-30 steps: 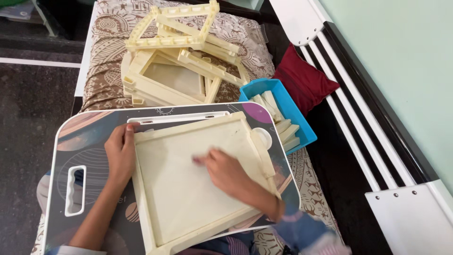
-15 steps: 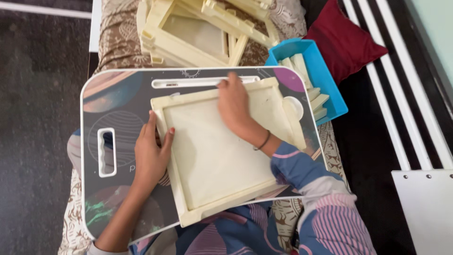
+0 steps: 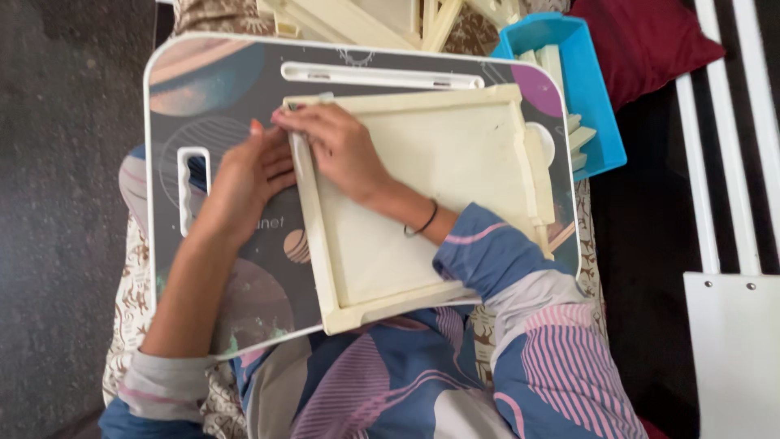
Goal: The person assembles beige plastic frame components on a lap table. They pick up frame pieces from a blue bin, connect them into rectangular frames, and wipe the surfaces with a cloth. The person handles multiple frames one at a time, assembling and cleaning them on the table.
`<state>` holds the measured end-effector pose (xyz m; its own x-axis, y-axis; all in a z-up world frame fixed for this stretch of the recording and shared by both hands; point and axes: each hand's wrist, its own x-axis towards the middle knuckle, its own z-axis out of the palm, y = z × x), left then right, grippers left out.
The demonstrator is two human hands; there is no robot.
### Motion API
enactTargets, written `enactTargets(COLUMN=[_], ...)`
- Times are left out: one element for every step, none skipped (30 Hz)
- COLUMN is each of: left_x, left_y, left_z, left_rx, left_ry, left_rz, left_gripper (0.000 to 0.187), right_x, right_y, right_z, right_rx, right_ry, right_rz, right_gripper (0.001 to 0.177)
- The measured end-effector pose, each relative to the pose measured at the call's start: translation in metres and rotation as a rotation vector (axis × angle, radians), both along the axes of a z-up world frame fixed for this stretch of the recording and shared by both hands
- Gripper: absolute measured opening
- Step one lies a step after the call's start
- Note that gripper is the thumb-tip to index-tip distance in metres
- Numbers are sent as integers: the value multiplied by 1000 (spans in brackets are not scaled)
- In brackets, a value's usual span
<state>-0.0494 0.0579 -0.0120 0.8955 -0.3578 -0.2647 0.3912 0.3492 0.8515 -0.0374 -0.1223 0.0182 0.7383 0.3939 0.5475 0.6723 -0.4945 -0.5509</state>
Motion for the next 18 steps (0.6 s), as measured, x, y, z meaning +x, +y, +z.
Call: enactTargets(left_x=[1,3,6,9,12,14,18,21,23,25,27,27,30,32,32,32,32,32], left_y=[3,5,6,7,7,7,6,3,0,-4,-9,-12,-14,-16,-17,-17,-17,-18], left_z=[1,1,1,1,0,-2,-3,-3,-5,-6,-7,-8,-8,-8,-9,-10,-12,-15], left_rx=[-27,-54,-60,-66,-70,-49,-28,-7,64,135,204,225,244,262,277,291,309,334], left_ry=[12,25,39,53,68,87,98,110,82,54,26,-4,-41,-78,-103,-128,-152,-166], left_rz=[-10,-20,-4,12,25,49,69,89,110,131,152,168,187,206,205,205,204,206], left_gripper=[71,72,71,70,69,60,51,43,37,32,30,30,31,33,32,31,30,30], right_x=[1,2,2,2,0,-5,-11,-19,-31,-44,-59,-75,-90,-106,-125,-142,-155,-166], right_y=[-3,-6,-9,-11,-14,-16,-18,-21,-24,-27,-29,-29,-29,-28,-28,-29,-30,-33], right_z=[2,3,4,5,4,2,1,0,0,0,1,3,8,13,17,20,22,24], right_rx=[6,12,-49,-109,-167,-189,-214,-238,-248,-259,-270,-272,-277,-283,-263,-244,-322,-400], right_ry=[69,137,139,141,144,133,114,95,109,124,140,193,239,285,262,239,122,6], right_rz=[37,73,98,124,147,193,235,278,315,353,391,416,441,465,516,567,535,501], right_gripper=[38,39,38,37,36,37,38,39,41,42,44,45,45,46,40,35,30,26])
